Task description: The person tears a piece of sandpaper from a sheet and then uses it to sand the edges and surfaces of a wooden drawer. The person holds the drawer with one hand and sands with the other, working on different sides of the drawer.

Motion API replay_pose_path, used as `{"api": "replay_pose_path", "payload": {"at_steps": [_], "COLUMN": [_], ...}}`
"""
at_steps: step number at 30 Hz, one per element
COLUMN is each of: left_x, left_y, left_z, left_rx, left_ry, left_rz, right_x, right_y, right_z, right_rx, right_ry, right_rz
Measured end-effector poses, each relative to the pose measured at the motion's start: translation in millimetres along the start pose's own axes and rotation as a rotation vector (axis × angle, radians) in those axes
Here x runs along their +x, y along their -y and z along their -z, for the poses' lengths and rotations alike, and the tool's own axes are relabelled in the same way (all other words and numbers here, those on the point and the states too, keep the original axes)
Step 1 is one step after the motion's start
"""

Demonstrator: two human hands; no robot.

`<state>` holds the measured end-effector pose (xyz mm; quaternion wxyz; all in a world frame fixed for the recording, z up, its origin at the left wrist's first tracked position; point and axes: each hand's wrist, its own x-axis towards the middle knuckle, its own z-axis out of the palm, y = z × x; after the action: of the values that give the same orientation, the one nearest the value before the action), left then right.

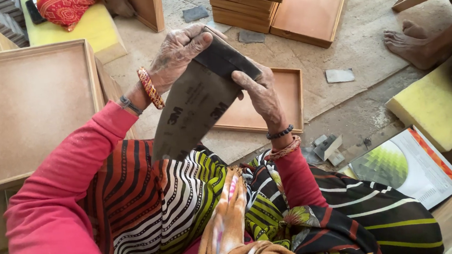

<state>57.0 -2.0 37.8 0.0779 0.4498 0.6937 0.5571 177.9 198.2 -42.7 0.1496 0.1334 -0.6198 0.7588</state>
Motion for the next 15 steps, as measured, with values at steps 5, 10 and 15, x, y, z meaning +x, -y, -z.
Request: {"api": "replay_pose_path", "payload": {"at_steps": [5,10,15], "left_x": [-4.5,-7.5,-6.4], "left_y": [28.5,64.6,55.2], "left_z": [8.5,6.2,13.0], "left_rx": [-0.057,0.201,-0.072], "left_ry": [0.159,0.132,0.212], "left_rz": [0.025,-0.241,0.166], "right_x": [-0.7,-1.2,-1.9], "right_y": [6.2,7.4,7.1], "right_z": [1.8,3.8,-1.8], "right_rx": [0.016,0.019,0.01], "right_ry": [-0.045,-0.11,-0.101], "right_rz": [0.039,0.034,0.027]}}
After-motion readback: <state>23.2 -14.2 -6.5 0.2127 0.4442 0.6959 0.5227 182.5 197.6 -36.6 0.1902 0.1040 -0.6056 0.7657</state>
